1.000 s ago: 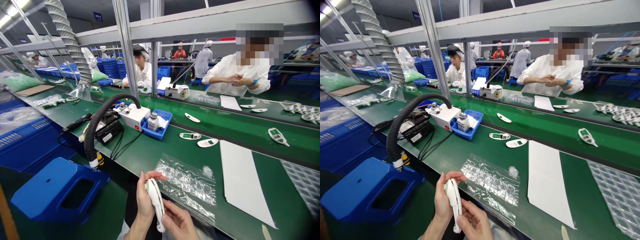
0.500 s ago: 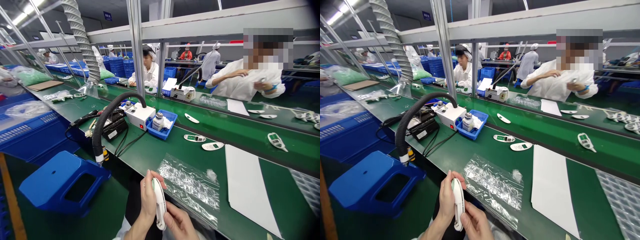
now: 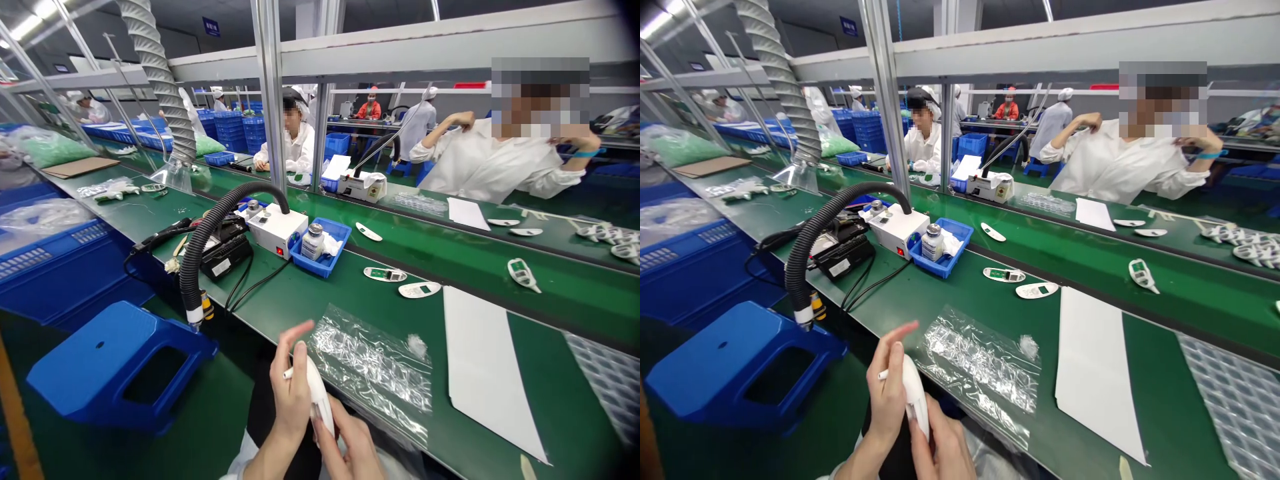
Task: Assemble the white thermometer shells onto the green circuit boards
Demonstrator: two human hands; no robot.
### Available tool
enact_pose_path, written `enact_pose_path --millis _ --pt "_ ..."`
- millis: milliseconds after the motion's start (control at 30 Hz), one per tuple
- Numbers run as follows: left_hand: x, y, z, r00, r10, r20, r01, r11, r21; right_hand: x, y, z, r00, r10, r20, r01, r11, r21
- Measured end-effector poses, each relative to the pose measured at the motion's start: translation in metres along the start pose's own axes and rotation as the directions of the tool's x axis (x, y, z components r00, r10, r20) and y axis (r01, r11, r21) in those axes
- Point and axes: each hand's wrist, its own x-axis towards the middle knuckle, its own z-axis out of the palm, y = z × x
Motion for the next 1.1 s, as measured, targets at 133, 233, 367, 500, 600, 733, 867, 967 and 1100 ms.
enact_pose_path --millis 133,233,367,500,600,733,867,967,1100 --pt "0.005 -0.005 0.001 0.987 -0.160 -0.026 0.146 0.945 -0.293 0.006 -0.003 -0.002 0.999 0.011 0.049 -0.018 0.988 0.151" --pt "0.009 -0.010 0.004 0.954 -0.300 0.012 0.262 0.812 -0.522 0.013 -0.005 0.004 0.973 -0.012 0.231 -0.087 0.906 0.414" --pt "0.014 -0.013 0.009 0.925 -0.376 0.063 0.339 0.734 -0.589 0.020 -0.004 0.011 0.936 -0.032 0.351 -0.203 0.766 0.611" --pt "0.012 -0.015 0.011 0.904 -0.423 0.067 0.378 0.715 -0.588 0.019 0.000 0.006 0.972 0.001 0.236 -0.124 0.851 0.510" --pt "0.000 -0.013 0.012 0.854 -0.507 0.114 0.486 0.701 -0.521 0.020 0.001 -0.003 0.997 -0.051 0.063 0.034 0.965 0.259" --pt "-0.020 -0.006 0.009 0.748 -0.566 0.347 0.664 0.638 -0.391 0.024 -0.001 -0.014 0.989 -0.149 0.020 0.149 0.989 0.004" --pt "-0.022 0.000 0.000 0.742 -0.482 0.465 0.641 0.713 -0.284 0.025 -0.010 -0.029 0.981 -0.188 0.045 0.193 0.972 -0.133" --pt "-0.016 0.004 -0.007 0.709 -0.472 0.525 0.674 0.673 -0.305 0.034 -0.024 -0.051 0.956 -0.287 0.056 0.292 0.944 -0.151" --pt "-0.019 0.008 -0.008 0.596 -0.412 0.689 0.710 0.672 -0.213 0.059 -0.039 -0.072 0.982 -0.176 0.061 0.165 0.975 0.149"
